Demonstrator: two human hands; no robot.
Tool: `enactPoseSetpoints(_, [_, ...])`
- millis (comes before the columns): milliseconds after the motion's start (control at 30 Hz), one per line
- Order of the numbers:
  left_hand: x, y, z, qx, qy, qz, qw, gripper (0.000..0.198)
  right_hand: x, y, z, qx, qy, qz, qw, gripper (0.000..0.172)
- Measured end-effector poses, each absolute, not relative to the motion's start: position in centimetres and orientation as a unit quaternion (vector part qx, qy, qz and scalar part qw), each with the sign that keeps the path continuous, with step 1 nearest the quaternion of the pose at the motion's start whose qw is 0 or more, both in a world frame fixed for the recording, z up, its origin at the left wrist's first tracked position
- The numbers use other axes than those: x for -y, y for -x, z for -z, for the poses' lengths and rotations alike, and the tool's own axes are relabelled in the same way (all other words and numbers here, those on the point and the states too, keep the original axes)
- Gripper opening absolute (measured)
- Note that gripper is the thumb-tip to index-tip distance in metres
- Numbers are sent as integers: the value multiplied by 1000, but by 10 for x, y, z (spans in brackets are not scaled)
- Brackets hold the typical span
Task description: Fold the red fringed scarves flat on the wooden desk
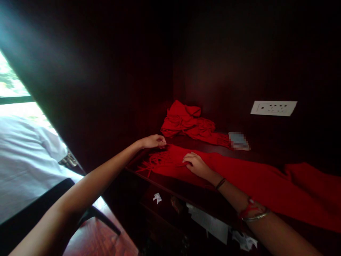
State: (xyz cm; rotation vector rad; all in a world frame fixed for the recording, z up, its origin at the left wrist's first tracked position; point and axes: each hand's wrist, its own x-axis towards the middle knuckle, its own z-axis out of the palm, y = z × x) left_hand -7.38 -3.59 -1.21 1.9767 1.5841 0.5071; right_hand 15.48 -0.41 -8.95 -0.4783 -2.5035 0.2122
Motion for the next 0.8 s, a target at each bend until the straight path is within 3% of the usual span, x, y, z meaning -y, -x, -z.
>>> enactPoseSetpoints(167, [31,79,36,-600,-789,-120,50,32,8,-158,86,951,137,-48,272,24])
enactPoseSetpoints(333, [36,79,45,-511,-860,-9,14,22,11,-158,83,955,138,-41,260,25])
enactPoseSetpoints(533, [36,98,37,-657,-740,10,-142,16,8,-158,86,954,131,-46,264,25])
enactPoseSetpoints(667, [40,80,33,-592,-798,-85,-72,23,8,-158,88,951,134,-59,272,26])
enactPoseSetpoints(800, [57,50,27,-439,-871,-131,177,33,7,-152,82,923,174,-115,323,26])
